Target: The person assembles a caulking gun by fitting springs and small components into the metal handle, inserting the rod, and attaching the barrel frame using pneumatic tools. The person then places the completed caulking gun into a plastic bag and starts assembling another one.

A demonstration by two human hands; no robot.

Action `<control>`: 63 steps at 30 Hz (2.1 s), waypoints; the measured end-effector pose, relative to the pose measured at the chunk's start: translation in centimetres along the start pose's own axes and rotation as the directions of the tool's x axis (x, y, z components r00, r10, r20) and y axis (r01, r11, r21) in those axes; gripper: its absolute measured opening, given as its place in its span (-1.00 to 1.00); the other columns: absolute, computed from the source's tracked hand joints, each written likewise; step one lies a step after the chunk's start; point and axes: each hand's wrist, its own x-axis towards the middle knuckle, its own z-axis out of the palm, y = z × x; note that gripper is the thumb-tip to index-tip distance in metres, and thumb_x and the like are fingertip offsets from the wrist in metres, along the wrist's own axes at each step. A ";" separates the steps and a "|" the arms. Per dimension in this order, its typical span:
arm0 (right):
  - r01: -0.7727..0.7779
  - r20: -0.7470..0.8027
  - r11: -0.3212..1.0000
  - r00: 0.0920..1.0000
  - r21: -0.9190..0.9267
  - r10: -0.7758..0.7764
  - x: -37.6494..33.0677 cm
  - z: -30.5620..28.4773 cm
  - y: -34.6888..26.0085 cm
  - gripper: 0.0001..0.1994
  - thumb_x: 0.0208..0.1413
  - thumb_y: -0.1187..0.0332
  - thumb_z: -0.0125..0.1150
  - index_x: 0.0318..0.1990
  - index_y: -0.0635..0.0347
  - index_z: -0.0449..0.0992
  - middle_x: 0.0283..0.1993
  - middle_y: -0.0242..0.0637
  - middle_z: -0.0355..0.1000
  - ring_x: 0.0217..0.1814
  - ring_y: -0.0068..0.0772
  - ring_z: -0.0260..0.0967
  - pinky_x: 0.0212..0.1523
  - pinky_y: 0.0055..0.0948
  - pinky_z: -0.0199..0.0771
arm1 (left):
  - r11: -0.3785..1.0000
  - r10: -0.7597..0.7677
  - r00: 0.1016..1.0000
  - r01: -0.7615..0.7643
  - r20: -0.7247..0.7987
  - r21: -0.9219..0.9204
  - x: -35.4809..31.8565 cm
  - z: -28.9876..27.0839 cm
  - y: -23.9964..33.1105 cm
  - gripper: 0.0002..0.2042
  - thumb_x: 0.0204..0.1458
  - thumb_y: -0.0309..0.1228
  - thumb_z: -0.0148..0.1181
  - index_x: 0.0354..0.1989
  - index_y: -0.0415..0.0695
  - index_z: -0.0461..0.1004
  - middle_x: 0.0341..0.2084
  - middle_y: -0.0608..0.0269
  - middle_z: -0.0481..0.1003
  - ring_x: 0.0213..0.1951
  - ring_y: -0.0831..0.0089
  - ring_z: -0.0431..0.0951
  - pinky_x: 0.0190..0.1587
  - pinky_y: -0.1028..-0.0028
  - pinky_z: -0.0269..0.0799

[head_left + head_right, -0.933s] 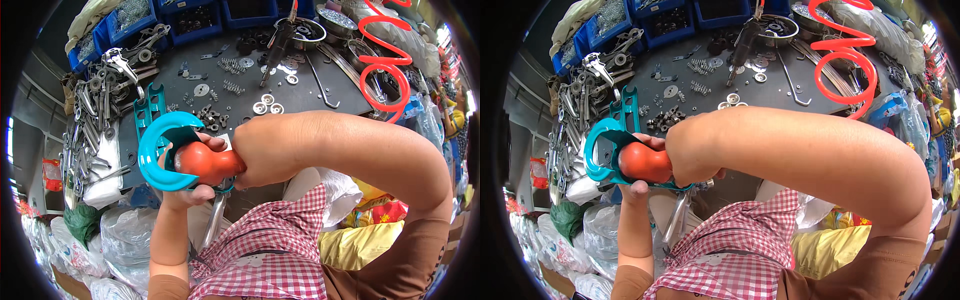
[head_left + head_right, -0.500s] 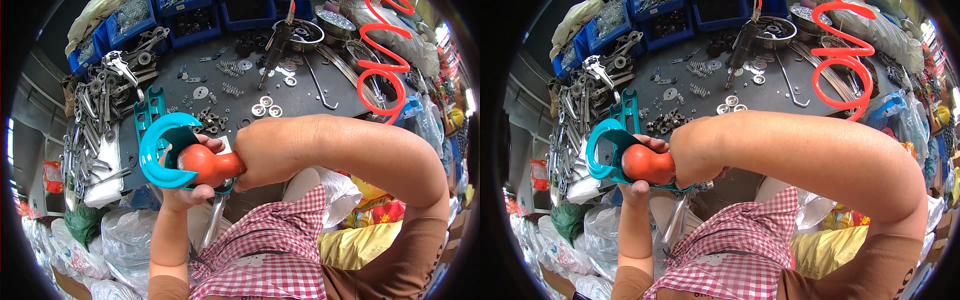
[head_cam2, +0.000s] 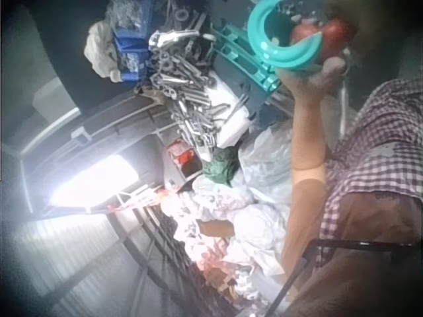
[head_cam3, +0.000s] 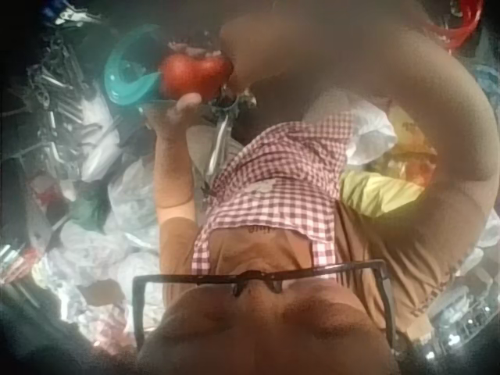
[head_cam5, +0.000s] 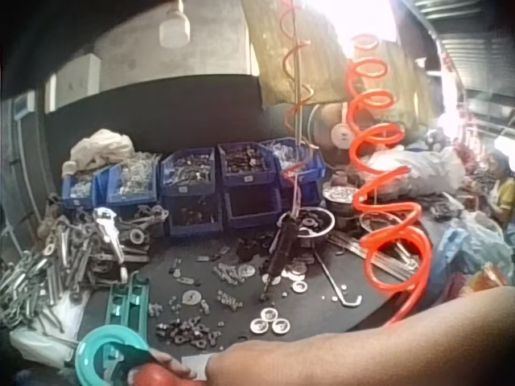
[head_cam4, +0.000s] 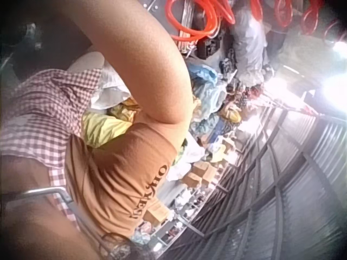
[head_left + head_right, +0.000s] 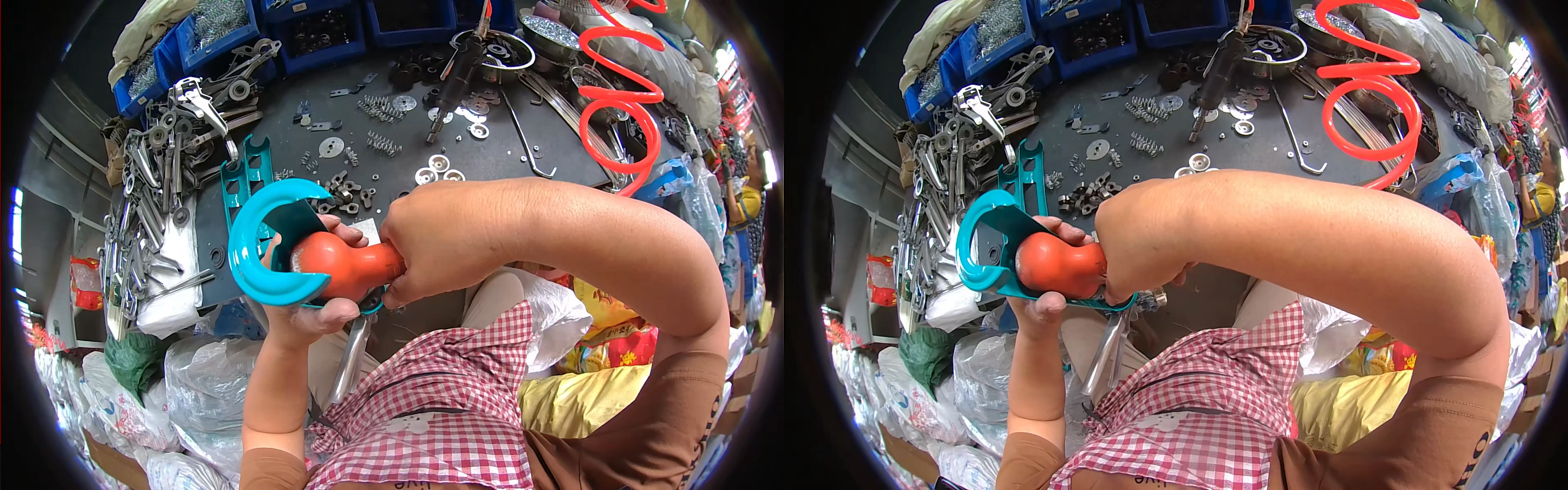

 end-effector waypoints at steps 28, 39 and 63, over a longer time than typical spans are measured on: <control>0.193 -0.006 0.975 0.981 0.107 -0.193 -2.4 -1.7 1.6 -0.61 -0.15 0.21 0.20 -0.18 0.27 0.44 -0.46 -0.20 0.45 -0.50 -0.41 0.45 -0.40 -0.45 0.42 | 0.991 -0.093 0.988 0.080 -0.121 -0.108 -1.0 1.8 -0.2 -0.18 -0.45 -0.35 0.50 0.06 -0.20 0.15 -0.09 0.15 0.32 -0.06 0.29 0.37 0.02 0.31 0.27; -0.531 -0.813 0.825 0.558 -0.195 0.167 -1.5 4.6 16.3 -0.76 -0.15 0.50 0.06 -0.23 0.18 0.38 -0.37 -0.12 0.45 -0.29 -0.12 0.45 -0.34 -0.23 0.46 | 0.977 -0.203 0.979 0.205 -0.031 0.067 -1.1 1.7 0.1 -0.56 -0.30 -0.59 0.08 -0.13 -0.17 0.20 -0.39 0.25 0.32 -0.34 0.53 0.36 -0.26 0.54 0.34; 0.862 -0.680 0.446 0.177 -0.242 -0.712 6.4 21.4 1.2 -0.62 0.02 0.13 0.07 -0.08 0.18 0.35 -0.03 -0.15 0.28 0.04 -0.09 0.20 0.05 -0.14 0.21 | 0.984 -0.174 0.947 0.173 0.269 0.027 0.2 0.2 -1.3 -0.61 -0.37 -0.55 0.13 -0.28 -0.16 0.19 -0.52 0.25 0.30 -0.45 0.46 0.33 -0.40 0.53 0.25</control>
